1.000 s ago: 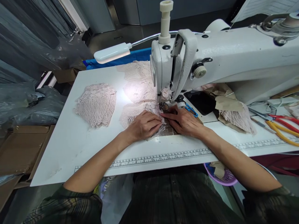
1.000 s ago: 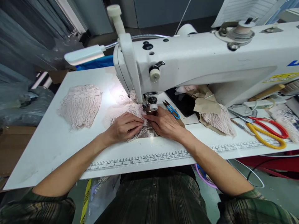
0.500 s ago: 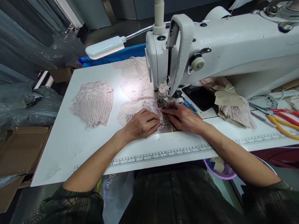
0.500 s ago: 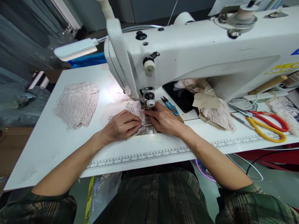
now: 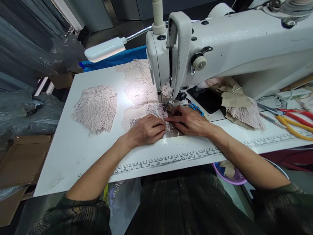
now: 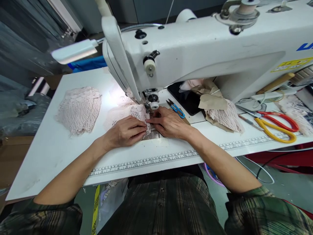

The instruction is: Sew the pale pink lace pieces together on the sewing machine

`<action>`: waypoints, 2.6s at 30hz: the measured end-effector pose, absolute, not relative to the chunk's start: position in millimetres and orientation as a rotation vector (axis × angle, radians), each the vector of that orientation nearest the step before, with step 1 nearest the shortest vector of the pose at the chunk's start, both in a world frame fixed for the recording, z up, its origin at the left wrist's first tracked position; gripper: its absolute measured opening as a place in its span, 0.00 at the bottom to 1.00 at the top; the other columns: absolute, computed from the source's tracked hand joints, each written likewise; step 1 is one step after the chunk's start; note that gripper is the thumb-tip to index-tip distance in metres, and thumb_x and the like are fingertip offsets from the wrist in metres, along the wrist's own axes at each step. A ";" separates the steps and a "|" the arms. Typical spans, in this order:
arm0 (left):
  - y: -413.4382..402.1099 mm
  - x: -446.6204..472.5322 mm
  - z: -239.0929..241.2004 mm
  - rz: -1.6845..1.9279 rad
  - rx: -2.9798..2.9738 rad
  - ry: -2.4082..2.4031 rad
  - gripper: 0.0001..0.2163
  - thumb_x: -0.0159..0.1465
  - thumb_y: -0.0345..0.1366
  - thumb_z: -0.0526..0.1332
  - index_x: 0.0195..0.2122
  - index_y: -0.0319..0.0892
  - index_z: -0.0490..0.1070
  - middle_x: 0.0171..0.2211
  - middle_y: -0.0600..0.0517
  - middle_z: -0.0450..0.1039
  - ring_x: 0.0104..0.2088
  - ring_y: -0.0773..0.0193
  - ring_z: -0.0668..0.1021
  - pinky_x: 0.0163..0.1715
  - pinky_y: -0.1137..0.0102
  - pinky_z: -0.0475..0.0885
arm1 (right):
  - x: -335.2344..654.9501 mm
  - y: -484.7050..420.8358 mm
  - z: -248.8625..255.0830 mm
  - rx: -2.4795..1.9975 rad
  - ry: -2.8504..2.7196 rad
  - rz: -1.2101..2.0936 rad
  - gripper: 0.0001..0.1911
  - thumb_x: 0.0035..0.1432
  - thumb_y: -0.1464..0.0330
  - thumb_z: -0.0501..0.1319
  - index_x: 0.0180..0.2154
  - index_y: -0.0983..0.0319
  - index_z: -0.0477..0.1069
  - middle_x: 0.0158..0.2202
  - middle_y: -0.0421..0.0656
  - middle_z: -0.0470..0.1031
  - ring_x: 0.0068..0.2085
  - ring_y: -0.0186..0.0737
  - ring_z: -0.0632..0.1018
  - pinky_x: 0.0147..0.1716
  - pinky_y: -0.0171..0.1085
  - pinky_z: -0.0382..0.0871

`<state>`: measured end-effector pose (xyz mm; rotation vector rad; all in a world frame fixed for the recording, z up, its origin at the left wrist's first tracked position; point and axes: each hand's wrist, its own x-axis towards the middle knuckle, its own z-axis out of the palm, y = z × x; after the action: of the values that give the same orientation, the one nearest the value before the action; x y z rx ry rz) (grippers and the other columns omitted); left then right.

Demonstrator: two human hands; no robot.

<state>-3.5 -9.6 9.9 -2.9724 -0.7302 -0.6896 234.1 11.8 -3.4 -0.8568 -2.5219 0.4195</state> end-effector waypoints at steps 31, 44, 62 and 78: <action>-10.7 -2.5 28.6 -0.355 -3.044 -0.785 0.11 0.64 0.38 0.58 0.39 0.39 0.77 0.39 0.45 0.75 0.38 0.57 0.76 0.46 0.60 0.69 | 229.6 7.1 -4.0 -0.949 -2.584 0.304 0.21 0.62 0.71 0.56 0.55 0.57 0.73 0.48 0.51 0.69 0.47 0.49 0.71 0.48 0.49 0.68; -8.6 -2.2 4.6 -0.650 -2.895 -0.885 0.10 0.69 0.33 0.55 0.40 0.37 0.76 0.42 0.44 0.76 0.40 0.59 0.77 0.43 0.60 0.74 | 217.0 7.2 -2.8 -1.196 -2.634 0.127 0.21 0.66 0.67 0.52 0.59 0.58 0.70 0.47 0.54 0.69 0.40 0.47 0.72 0.41 0.45 0.68; 2.2 -11.6 2.5 -0.826 -2.956 -0.753 0.08 0.66 0.32 0.59 0.43 0.40 0.76 0.42 0.45 0.78 0.40 0.61 0.79 0.45 0.59 0.75 | 230.1 15.1 2.8 -1.196 -2.160 0.531 0.12 0.58 0.71 0.54 0.40 0.65 0.74 0.31 0.45 0.69 0.33 0.42 0.71 0.35 0.41 0.67; -4.4 5.7 5.4 -0.824 -2.899 -1.115 0.08 0.67 0.35 0.59 0.35 0.41 0.77 0.35 0.51 0.79 0.37 0.63 0.79 0.47 0.60 0.69 | 231.6 15.3 -4.0 -1.169 -2.165 0.485 0.14 0.58 0.74 0.53 0.41 0.63 0.76 0.36 0.47 0.76 0.38 0.43 0.75 0.40 0.41 0.69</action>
<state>5.7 -4.4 5.4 -2.8992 -1.1149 -0.8241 231.6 15.3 -4.0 -1.1689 -2.1650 0.4853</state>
